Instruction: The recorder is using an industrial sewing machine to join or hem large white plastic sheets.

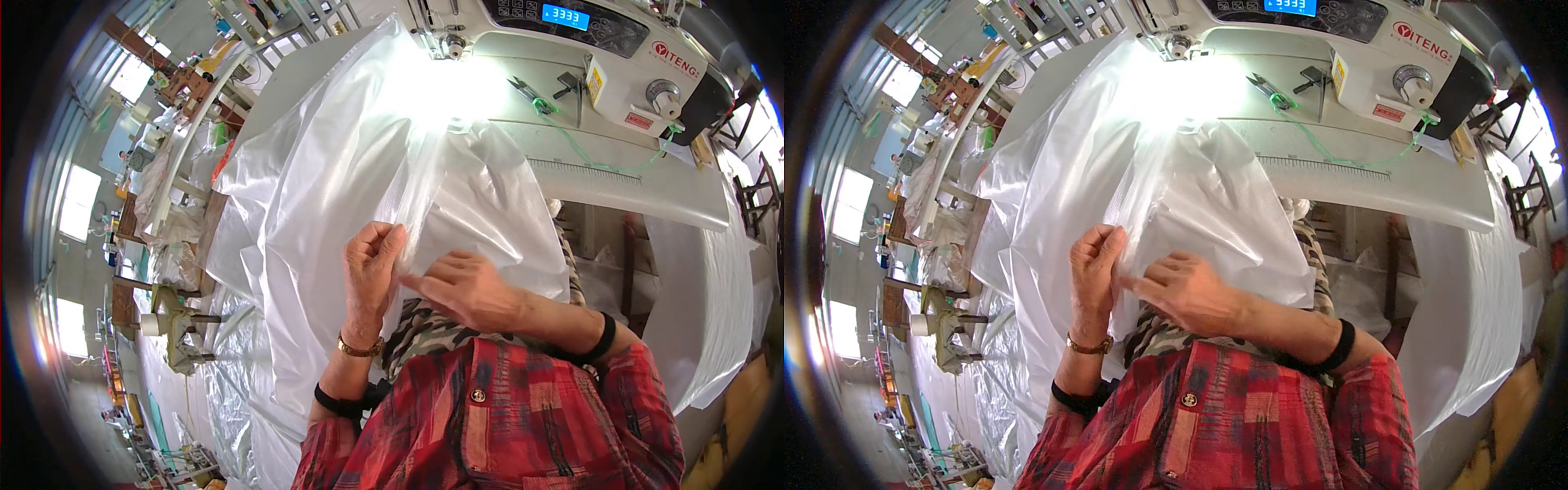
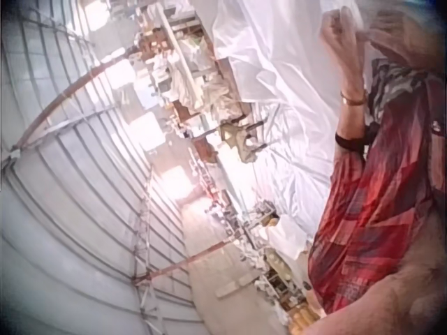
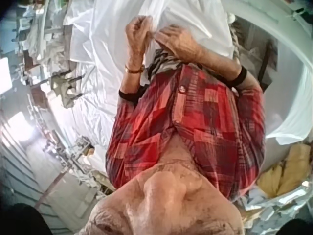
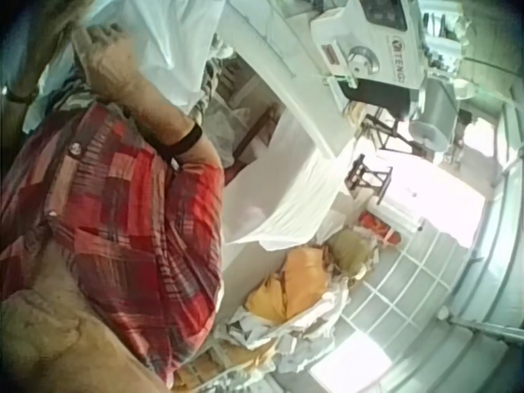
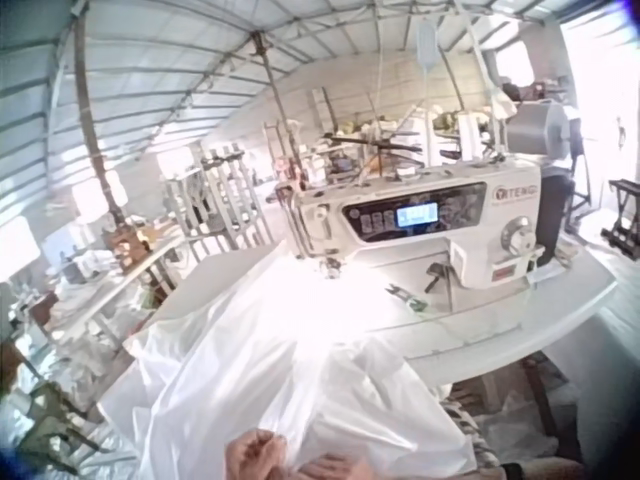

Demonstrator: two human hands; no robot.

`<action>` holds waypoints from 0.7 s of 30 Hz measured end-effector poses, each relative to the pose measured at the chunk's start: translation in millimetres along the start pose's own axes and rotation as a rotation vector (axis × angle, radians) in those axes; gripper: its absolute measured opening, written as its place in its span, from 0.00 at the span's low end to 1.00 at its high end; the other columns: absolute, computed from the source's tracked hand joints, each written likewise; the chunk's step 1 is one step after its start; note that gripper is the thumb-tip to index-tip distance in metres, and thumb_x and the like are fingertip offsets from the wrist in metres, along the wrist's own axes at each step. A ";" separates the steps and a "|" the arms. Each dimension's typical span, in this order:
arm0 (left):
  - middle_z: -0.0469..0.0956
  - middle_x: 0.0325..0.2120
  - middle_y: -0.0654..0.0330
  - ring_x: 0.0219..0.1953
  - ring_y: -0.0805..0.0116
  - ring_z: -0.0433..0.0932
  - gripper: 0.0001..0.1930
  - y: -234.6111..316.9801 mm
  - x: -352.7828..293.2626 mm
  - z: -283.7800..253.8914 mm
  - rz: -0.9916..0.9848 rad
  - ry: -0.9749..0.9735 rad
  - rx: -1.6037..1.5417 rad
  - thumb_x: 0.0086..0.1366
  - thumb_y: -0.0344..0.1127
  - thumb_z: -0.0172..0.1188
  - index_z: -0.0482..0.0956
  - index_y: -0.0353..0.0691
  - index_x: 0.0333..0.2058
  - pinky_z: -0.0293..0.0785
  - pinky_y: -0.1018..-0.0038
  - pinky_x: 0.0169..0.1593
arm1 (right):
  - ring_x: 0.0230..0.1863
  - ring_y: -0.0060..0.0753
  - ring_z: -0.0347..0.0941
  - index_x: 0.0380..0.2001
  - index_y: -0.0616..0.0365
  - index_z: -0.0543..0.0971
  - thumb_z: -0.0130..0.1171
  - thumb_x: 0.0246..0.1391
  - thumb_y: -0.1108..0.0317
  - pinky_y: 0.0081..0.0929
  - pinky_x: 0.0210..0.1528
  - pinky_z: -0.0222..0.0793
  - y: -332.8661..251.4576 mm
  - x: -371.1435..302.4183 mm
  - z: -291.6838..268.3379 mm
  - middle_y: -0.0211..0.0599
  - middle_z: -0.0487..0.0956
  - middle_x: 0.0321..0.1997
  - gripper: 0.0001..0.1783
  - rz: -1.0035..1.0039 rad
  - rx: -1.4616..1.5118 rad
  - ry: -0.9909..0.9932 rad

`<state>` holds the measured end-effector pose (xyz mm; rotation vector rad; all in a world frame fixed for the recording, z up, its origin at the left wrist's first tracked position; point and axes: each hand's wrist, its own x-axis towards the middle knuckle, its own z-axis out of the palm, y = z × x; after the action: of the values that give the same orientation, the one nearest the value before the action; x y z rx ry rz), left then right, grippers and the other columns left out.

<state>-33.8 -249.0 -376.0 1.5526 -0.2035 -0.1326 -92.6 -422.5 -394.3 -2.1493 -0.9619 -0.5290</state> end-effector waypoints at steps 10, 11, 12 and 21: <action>0.71 0.20 0.74 0.23 0.87 0.63 0.09 33.5 -3.8 11.8 0.056 -0.013 0.079 0.65 0.31 0.62 0.79 0.32 0.28 0.59 0.85 0.26 | 0.44 0.49 0.72 0.37 0.61 0.75 0.59 0.54 0.71 0.41 0.45 0.66 41.5 -110.2 -44.1 0.47 0.77 0.42 0.08 0.751 -0.588 0.549; 0.71 0.19 0.73 0.22 0.87 0.64 0.08 36.6 -2.7 15.6 0.114 -0.042 0.137 0.65 0.30 0.63 0.79 0.32 0.28 0.60 0.85 0.25 | 0.39 0.49 0.72 0.35 0.62 0.74 0.58 0.55 0.71 0.39 0.41 0.66 43.1 -117.6 -46.1 0.47 0.77 0.37 0.07 0.975 -0.388 0.399; 0.71 0.18 0.73 0.21 0.87 0.64 0.08 39.1 -1.3 17.9 0.173 -0.069 0.199 0.64 0.29 0.63 0.79 0.32 0.28 0.61 0.84 0.25 | 0.34 0.49 0.72 0.32 0.64 0.74 0.57 0.56 0.70 0.37 0.37 0.66 42.0 -117.5 -47.0 0.48 0.76 0.32 0.07 1.185 -0.175 0.242; 0.70 0.18 0.74 0.22 0.87 0.64 0.06 41.2 -5.3 23.4 0.228 -0.155 0.339 0.64 0.27 0.62 0.78 0.33 0.27 0.60 0.85 0.24 | 0.24 0.50 0.69 0.30 0.64 0.69 0.55 0.59 0.71 0.38 0.28 0.63 -39.6 -27.9 -87.9 0.49 0.70 0.24 0.08 0.532 0.338 -0.023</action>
<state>-45.7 -270.1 -334.9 1.8437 -0.5456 -0.0393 -147.4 -482.7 -335.6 -1.9890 -0.4176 -0.0728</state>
